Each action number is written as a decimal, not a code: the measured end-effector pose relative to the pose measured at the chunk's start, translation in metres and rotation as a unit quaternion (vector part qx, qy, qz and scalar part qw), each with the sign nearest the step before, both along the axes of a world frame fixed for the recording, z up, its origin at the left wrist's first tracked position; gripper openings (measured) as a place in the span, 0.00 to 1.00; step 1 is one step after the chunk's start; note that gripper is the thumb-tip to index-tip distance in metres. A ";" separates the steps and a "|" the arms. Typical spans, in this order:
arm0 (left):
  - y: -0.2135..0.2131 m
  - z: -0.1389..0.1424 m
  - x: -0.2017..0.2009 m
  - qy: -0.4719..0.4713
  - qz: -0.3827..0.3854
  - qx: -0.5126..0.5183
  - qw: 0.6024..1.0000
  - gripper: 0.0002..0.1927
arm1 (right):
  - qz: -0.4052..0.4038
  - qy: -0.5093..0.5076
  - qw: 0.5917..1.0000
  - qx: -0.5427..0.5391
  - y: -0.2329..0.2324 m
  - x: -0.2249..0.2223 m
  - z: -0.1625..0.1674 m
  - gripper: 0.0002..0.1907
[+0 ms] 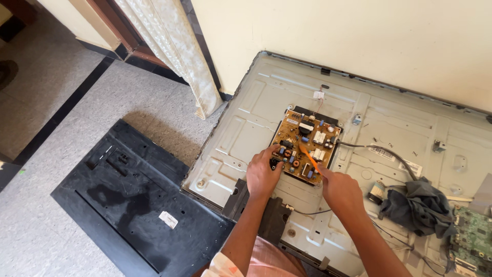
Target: The person uses an orange plastic spudger to scrape and clean the surface of a circuit board mounted inside a disassembled television. The person repeatedly scrapes different areas of the board while holding it steady with the other hand.
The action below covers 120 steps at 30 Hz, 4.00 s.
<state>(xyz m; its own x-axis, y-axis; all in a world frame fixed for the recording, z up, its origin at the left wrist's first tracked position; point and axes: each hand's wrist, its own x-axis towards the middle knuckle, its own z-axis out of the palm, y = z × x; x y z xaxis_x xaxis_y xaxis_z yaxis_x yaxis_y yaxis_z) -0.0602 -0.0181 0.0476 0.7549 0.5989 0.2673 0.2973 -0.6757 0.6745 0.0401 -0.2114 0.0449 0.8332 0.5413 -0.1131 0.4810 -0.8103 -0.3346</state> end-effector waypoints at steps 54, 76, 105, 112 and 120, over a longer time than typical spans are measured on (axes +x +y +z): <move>0.002 0.005 -0.002 -0.001 -0.001 0.000 1.000 0.26 | -0.095 -0.068 0.983 0.139 -0.062 0.058 -0.019 0.13; 0.001 0.005 -0.002 -0.009 0.000 0.002 1.000 0.27 | -0.082 -0.096 0.991 0.043 -0.036 0.045 -0.013 0.21; 0.002 0.004 -0.001 0.002 0.001 0.004 1.000 0.26 | -0.113 -0.071 0.989 0.059 -0.005 0.027 -0.020 0.22; 0.000 0.004 -0.001 0.004 0.005 -0.003 1.000 0.26 | -0.101 -0.069 0.991 0.055 -0.020 0.014 -0.026 0.21; 0.001 0.007 -0.002 0.010 0.001 -0.001 1.000 0.26 | -0.097 -0.084 0.990 0.065 -0.003 0.031 -0.019 0.21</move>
<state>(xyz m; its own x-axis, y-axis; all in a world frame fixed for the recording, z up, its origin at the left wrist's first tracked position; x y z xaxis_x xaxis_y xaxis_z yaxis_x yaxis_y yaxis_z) -0.0623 -0.0170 0.0543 0.7590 0.6012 0.2500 0.3128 -0.6735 0.6697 0.0708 -0.2145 0.0254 0.9239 0.3704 0.0961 0.3786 -0.8484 -0.3698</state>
